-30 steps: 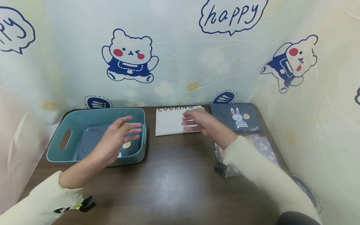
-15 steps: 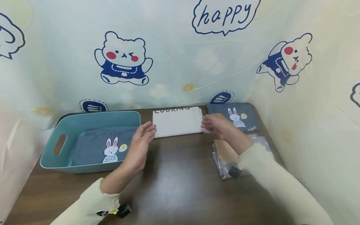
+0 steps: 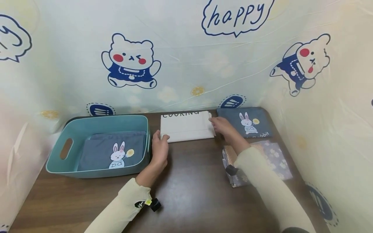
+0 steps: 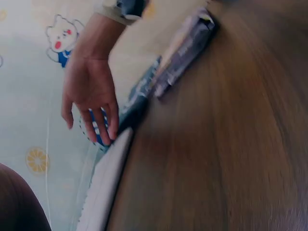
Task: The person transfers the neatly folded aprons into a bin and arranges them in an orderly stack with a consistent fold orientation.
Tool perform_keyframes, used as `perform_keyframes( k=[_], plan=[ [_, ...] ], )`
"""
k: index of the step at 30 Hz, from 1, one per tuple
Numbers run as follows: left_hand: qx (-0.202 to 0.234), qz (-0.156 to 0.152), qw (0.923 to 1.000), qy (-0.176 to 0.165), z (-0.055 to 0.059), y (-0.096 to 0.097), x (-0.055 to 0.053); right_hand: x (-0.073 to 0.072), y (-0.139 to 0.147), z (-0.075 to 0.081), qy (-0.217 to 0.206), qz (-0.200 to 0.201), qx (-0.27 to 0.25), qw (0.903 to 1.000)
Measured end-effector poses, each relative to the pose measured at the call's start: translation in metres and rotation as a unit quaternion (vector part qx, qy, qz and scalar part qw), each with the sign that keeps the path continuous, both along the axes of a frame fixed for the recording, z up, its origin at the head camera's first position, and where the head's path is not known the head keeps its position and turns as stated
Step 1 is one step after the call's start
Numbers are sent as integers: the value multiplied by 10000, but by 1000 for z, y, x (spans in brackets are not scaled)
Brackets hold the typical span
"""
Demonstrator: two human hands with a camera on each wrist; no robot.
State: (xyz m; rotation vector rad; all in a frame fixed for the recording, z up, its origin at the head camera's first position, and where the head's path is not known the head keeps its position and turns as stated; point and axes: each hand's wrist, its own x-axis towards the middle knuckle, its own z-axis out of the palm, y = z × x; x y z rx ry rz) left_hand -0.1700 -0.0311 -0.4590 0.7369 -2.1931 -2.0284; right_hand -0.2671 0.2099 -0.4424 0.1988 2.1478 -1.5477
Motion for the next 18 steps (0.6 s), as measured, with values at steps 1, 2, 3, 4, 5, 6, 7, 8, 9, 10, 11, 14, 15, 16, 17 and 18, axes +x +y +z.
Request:
perform_keyframes(
  k=[1,2,3,4,5,6,7,8,9,10,11,14,15,16,17,18],
  plan=[
    [-62,28,10000,-56,-3,0,-2,-2,-1,-1,27,39,95,9999],
    [-113,55,9999,-114,-5,-1,-4,-4,-3,-3,48,65,205,9998],
    [-195,80,9996,-171,-7,-1,-6,-6,-4,-4,84,108,336,9993],
    [-245,91,9995,-191,-8,-1,-7,-7,-5,-6,142,151,495,9986],
    [-246,92,9994,-205,-9,0,-9,-8,-6,-8,183,215,690,9972],
    [-231,112,9994,-219,-9,0,-10,-8,-7,-9,225,285,853,9957],
    [-188,128,9995,-240,-9,0,-11,-9,-9,-10,245,331,984,9943],
    [-132,147,9995,-249,-9,0,-11,-9,-10,-12,217,353,1090,9932],
    [-78,157,9995,-260,-8,1,-12,-9,-11,-13,215,388,1183,9920],
    [-18,166,9994,-288,-8,1,-12,-9,-13,-14,192,382,1221,9916],
    [29,170,9993,-319,-8,1,-12,-10,-15,-14,173,335,1262,9913],
    [35,217,9988,-442,-8,3,-15,-11,-20,-16,254,79,1433,9893],
    [27,232,9986,-472,-8,4,-16,-11,-21,-16,304,-24,1493,9883],
    [16,261,9984,-501,-8,4,-18,-12,-21,-17,334,-127,1532,9876],
    [12,287,9981,-545,-8,5,-19,-13,-21,-19,358,-202,1583,9865],
    [23,326,9977,-596,-7,6,-20,-14,-21,-20,362,-240,1618,9859]
  ],
)
